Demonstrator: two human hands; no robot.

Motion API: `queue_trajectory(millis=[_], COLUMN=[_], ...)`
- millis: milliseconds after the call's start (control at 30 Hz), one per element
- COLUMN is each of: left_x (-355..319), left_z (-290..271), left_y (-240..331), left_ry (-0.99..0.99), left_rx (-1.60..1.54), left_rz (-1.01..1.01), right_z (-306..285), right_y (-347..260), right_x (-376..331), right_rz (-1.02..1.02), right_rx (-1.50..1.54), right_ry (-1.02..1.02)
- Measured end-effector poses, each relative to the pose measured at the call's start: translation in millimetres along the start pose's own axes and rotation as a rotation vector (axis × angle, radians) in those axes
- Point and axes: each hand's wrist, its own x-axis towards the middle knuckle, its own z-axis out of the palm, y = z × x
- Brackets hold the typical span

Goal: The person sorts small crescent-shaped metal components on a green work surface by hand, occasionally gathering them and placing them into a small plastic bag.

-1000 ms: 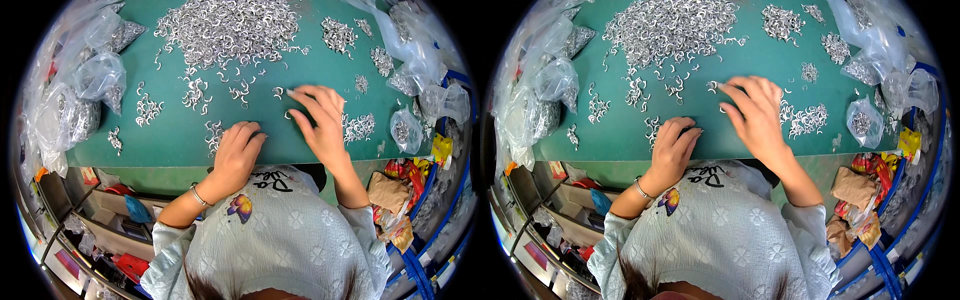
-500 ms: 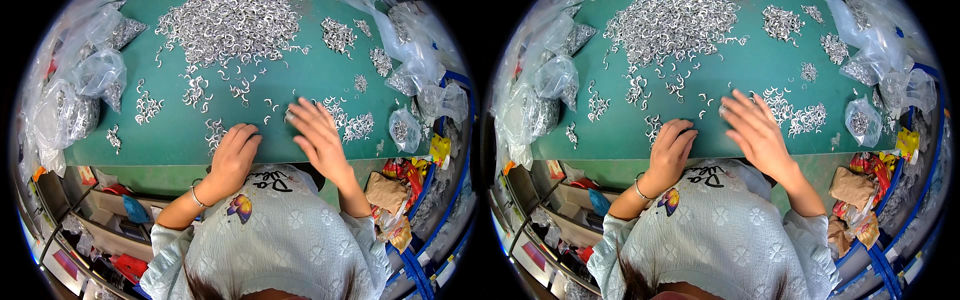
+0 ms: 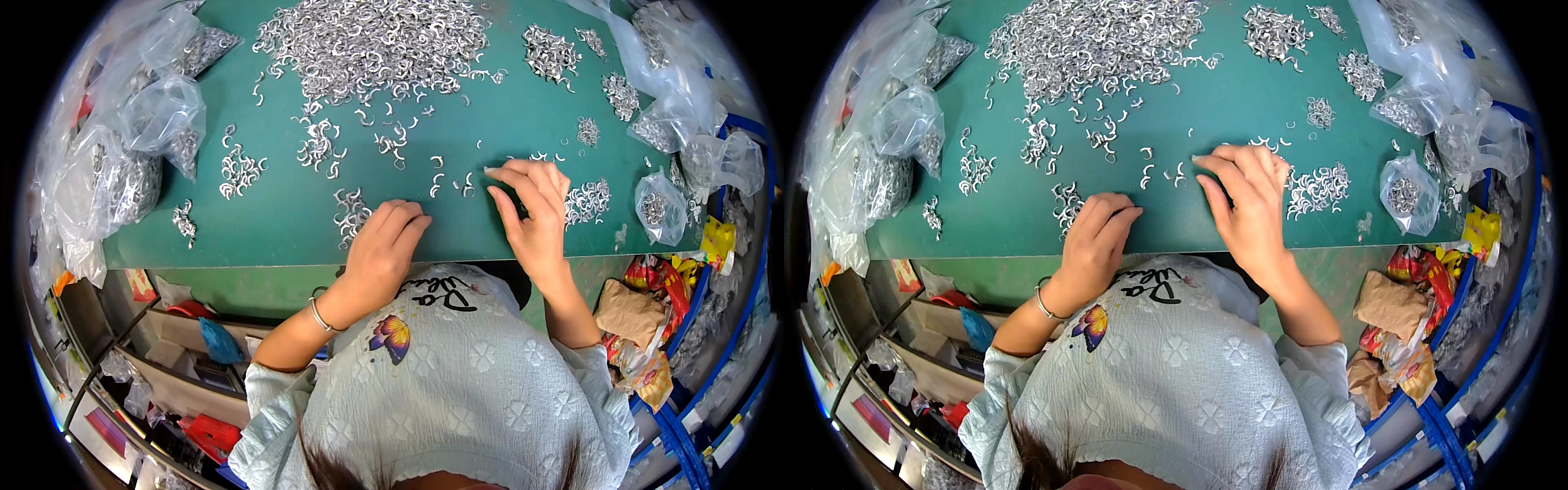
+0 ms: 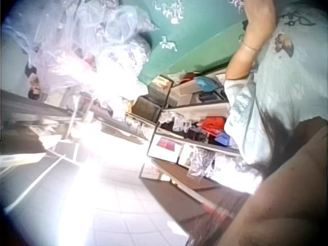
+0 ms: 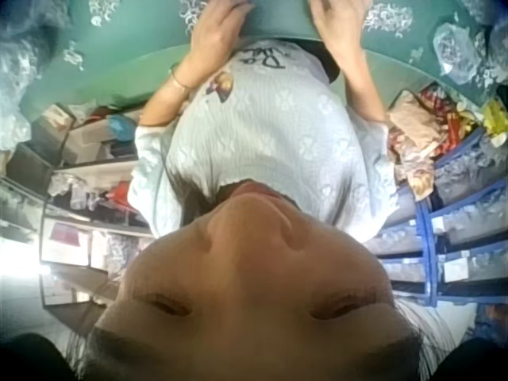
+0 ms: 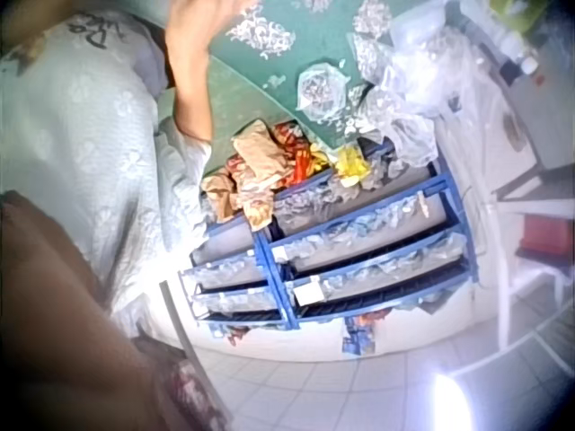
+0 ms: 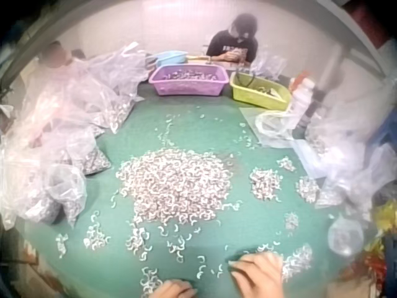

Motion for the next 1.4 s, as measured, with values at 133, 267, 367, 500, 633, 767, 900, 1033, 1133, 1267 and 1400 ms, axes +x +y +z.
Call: queue_trajectory(millis=[133, 267, 367, 500, 633, 767, 900, 1033, 1133, 1267, 1400], left_x=[-1.5, -2.3, -2.6, 1.9, -5.3, -2.2, -3.1, -3.1, -4.2, -4.9, -2.6], left_z=[-0.3, -4.2, -3.9, -6.2, -7.3, -6.6, -6.4, -7.8, -6.1, -4.0, -4.3], left_y=[-0.2, 5.8, 6.2, 11.7, 9.7, 6.6, 10.7, 12.0, 8.3, 4.8, 3.1], left_ry=[0.004, 0.000, 0.025, 0.065, 0.071, 0.031, 0.061, 0.053, 0.036, 0.056, 0.033], left_rx=[0.028, 0.157, 0.170, 0.161, 0.208, 0.186, 0.151, 0.183, 0.177, 0.177, 0.152], left_rz=[-0.003, -0.027, -0.049, -0.096, -0.131, -0.093, -0.127, -0.129, -0.102, -0.078, -0.042], right_z=[6.7, 7.4, 18.1, 27.5, 18.6, 33.7, 32.1, 32.9, 37.2, 40.1, 40.4], right_y=[-5.8, -6.7, -16.7, -19.8, -23.6, -27.5, -25.8, -26.8, -26.1, -27.4, -25.4], right_x=[5.3, 1.3, 5.3, 7.9, 0.2, -9.3, -9.0, -5.2, -7.5, -9.3, -11.0], right_rz=[-0.027, -0.033, -0.057, -0.072, -0.095, -0.160, -0.133, -0.196, -0.257, -0.299, -0.292], right_rx=[0.002, 0.004, -0.016, -0.049, 0.127, 0.159, 0.172, 0.143, 0.120, 0.077, 0.082], right_ry=[-0.035, -0.029, -0.025, 0.004, -0.034, -0.103, -0.104, -0.143, -0.139, -0.135, -0.126])
